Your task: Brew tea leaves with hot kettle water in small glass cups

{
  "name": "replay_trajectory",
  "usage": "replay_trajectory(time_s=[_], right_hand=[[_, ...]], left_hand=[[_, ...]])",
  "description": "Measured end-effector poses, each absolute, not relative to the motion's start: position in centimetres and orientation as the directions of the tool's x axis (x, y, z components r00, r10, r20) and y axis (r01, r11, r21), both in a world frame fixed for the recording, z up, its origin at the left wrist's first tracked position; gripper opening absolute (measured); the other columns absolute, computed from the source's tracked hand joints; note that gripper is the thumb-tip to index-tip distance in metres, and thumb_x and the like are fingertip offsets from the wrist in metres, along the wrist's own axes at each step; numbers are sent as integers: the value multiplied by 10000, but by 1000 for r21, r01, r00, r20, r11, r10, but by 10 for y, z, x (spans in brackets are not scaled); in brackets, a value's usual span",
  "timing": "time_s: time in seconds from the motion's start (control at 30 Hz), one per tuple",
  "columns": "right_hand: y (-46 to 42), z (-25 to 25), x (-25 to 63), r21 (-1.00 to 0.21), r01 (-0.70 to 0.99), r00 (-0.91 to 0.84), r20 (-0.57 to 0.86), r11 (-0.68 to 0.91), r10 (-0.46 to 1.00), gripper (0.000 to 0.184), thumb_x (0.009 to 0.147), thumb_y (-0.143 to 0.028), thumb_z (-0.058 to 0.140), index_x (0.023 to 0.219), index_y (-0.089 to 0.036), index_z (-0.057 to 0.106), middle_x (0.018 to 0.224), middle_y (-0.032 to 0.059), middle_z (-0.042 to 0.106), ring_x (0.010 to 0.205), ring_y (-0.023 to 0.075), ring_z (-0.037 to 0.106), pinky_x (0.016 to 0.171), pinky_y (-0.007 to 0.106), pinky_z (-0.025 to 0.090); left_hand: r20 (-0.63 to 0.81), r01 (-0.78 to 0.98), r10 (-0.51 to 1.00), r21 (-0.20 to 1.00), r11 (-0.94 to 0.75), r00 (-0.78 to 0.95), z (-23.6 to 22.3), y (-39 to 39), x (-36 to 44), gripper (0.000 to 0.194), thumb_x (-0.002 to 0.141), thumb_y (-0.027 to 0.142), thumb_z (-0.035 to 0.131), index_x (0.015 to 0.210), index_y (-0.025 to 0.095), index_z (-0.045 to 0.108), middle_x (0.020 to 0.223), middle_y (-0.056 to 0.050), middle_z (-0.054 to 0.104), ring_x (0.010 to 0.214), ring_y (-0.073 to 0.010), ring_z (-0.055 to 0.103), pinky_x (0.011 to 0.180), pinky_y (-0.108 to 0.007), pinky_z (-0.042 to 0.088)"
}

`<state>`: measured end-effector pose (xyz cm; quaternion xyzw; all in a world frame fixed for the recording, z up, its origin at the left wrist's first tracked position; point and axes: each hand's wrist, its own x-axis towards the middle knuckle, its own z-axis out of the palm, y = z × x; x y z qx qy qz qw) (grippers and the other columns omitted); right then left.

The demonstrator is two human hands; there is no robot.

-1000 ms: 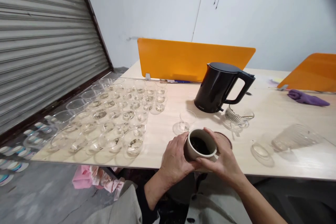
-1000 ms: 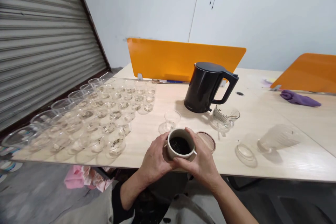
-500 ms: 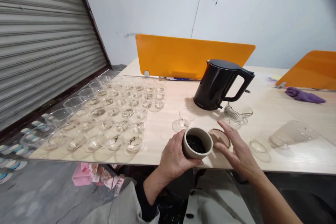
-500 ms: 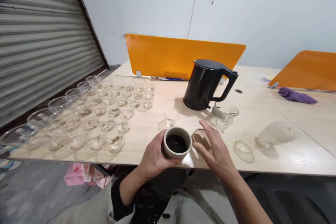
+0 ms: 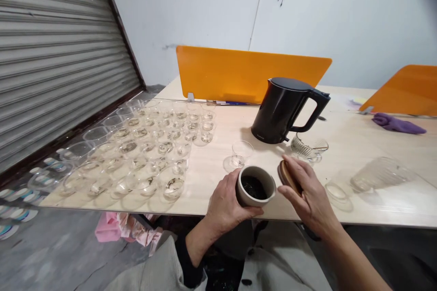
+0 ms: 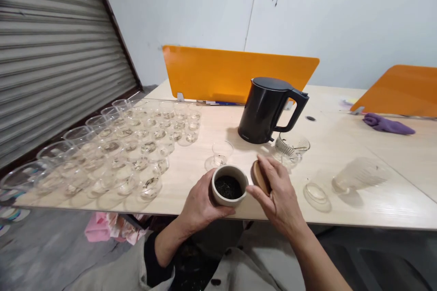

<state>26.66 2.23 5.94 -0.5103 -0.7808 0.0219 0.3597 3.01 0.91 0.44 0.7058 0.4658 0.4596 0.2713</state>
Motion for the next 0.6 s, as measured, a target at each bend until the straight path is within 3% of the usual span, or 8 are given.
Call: replay_trajectory(time_s=[0.13, 0.3, 0.47, 0.6], right_hand=[[16, 84, 231, -267, 735, -462, 476, 624, 748, 863, 901, -801, 476, 1570, -257, 471, 1427, 164, 554, 1286, 383, 531, 1079, 541, 475], [21, 85, 200, -52, 780, -562, 380, 623, 735, 802, 918, -756, 504, 1520, -228, 537, 1387, 188, 609, 1184, 406, 550, 989, 624, 531], [22, 76, 194, -14, 802, -559, 339, 598, 757, 774, 939, -645, 577, 1588, -254, 419, 1438, 188, 583, 1218, 424, 532, 708, 540, 648], [22, 72, 193, -17, 810, -546, 344, 586, 764, 810, 897, -574, 671, 1602, -301, 379, 1467, 170, 569, 1226, 435, 529, 707, 561, 651]], left_hand=[[374, 417, 916, 817, -399, 144, 3, 10, 32, 966, 641, 539, 915, 1446, 258, 461, 1368, -103, 650, 1231, -351, 641, 1053, -551, 530], [431, 433, 890, 781, -451, 149, -2, 12, 35, 937, 730, 597, 822, 1491, 236, 412, 1424, -124, 623, 1270, -359, 627, 1074, -541, 525], [423, 439, 892, 778, -448, 161, -4, 13, 35, 943, 724, 565, 831, 1487, 216, 401, 1414, -146, 617, 1284, -368, 615, 1100, -554, 507], [428, 424, 889, 783, -455, 164, -4, 11, 35, 927, 720, 516, 841, 1478, 212, 402, 1401, -147, 621, 1273, -364, 618, 1094, -552, 511]])
